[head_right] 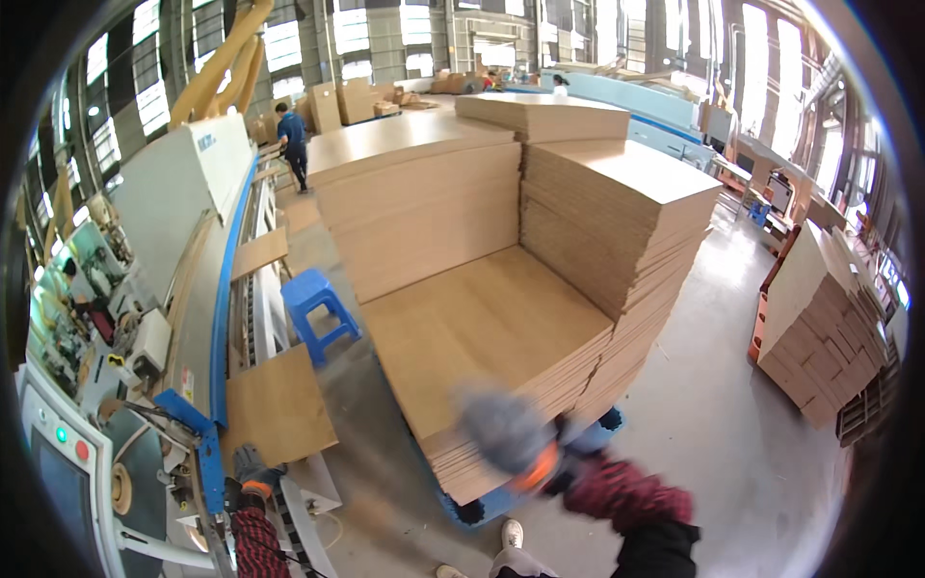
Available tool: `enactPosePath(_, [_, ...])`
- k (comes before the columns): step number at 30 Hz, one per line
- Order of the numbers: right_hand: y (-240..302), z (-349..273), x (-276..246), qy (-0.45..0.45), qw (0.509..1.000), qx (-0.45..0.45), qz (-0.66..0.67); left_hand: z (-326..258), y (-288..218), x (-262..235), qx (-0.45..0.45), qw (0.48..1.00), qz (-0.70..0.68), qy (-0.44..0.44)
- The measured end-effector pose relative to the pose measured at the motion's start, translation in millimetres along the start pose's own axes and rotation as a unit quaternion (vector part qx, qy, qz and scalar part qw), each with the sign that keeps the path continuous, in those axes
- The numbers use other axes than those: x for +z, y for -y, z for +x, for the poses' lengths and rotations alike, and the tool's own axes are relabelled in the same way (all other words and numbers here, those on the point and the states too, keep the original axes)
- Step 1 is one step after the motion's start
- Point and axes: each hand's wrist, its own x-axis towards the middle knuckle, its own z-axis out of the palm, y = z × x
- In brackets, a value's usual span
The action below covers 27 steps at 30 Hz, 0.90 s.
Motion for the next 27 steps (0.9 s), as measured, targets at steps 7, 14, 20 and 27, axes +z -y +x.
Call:
enactPosePath(7, [-497.6,41.6,-88.5,-0.254,0.893,0.188,-0.321,37.6,-154.5,-166.5,0.035,0.993,-0.062,-0.095])
enactPosePath(14, [-771.5,-104.3,-11.2,-0.217,0.706,0.655,0.16,28.4,-412.9,-311.4,0.212,0.64,-0.71,0.203])
enactPosePath(20, [-769.5,-162.0,110.4,-0.29,0.546,0.57,0.541,62.9,-648.1,-261.7,0.048,0.584,-0.751,0.306])
enactPosePath(27, [-795.1,-176.8,132.6,-0.359,0.55,0.522,0.544,36.1,-759.7,-259.7,-0.183,0.394,-0.819,0.375])
